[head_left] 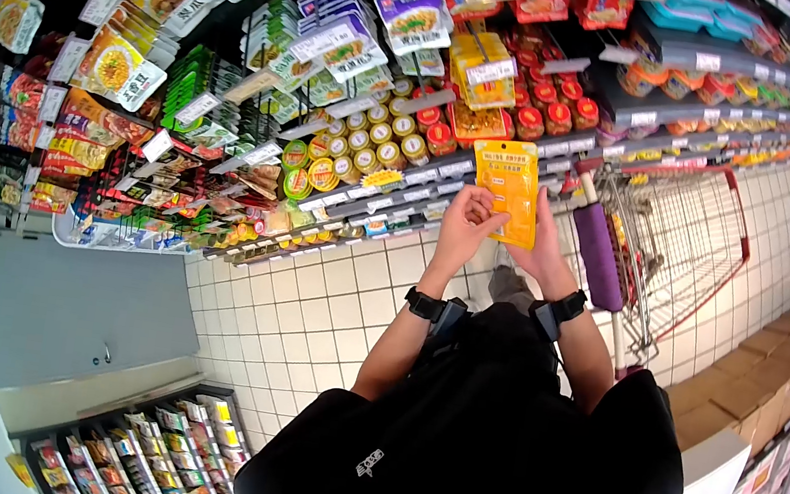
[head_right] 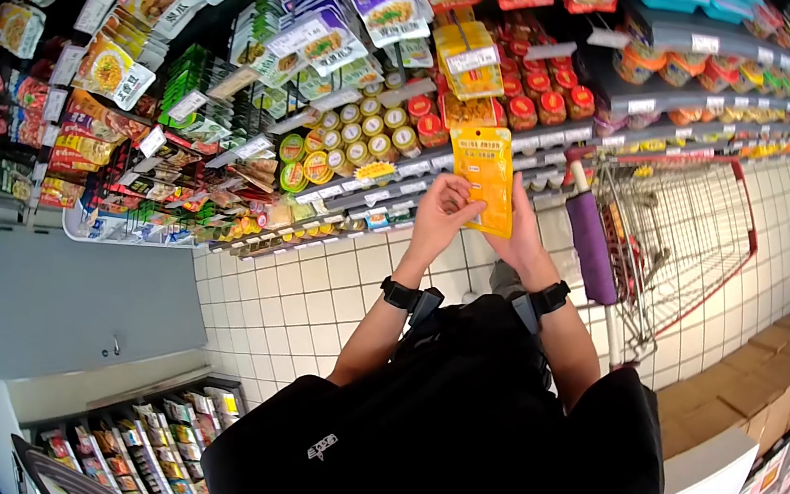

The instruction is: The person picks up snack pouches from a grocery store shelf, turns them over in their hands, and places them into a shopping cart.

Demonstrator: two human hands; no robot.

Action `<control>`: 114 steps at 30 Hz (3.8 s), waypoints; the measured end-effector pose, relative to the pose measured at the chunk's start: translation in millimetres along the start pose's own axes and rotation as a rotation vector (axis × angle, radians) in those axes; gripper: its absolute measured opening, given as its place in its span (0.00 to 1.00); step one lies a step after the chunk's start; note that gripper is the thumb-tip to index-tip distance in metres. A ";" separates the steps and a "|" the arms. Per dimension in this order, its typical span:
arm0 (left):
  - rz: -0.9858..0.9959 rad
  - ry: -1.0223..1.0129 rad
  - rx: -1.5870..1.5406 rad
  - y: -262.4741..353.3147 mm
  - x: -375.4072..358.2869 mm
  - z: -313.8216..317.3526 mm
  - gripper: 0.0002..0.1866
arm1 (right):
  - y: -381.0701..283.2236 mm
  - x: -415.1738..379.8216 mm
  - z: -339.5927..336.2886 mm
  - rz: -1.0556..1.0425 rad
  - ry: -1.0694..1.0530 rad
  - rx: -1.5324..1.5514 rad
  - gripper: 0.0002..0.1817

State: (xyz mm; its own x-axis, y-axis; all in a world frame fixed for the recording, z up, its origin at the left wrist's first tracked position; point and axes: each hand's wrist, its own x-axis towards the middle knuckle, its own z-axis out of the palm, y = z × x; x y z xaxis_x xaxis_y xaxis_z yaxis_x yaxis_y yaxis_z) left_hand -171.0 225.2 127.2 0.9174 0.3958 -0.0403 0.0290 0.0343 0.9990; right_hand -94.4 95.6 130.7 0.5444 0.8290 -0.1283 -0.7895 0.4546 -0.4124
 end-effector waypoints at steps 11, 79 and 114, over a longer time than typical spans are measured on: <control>0.053 0.074 -0.052 33.2 -67.6 -3.8 0.25 | 10.5 -72.3 44.5 -0.042 0.130 0.028 0.34; -0.423 -0.954 0.143 -73.2 148.3 228.1 0.24 | -109.0 -130.6 -196.6 -0.619 1.097 -0.039 0.15; 0.063 0.403 -0.085 -36.8 210.3 -15.7 0.37 | -118.0 214.6 -93.7 -0.224 0.332 -1.372 0.37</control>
State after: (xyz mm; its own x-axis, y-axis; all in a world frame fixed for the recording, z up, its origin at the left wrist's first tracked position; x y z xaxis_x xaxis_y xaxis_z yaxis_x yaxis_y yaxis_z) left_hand 14.6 321.5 81.7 0.6872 0.7265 -0.0006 -0.0702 0.0672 0.9953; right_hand 142.2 189.4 67.4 0.8100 0.5826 -0.0673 0.1106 -0.2645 -0.9580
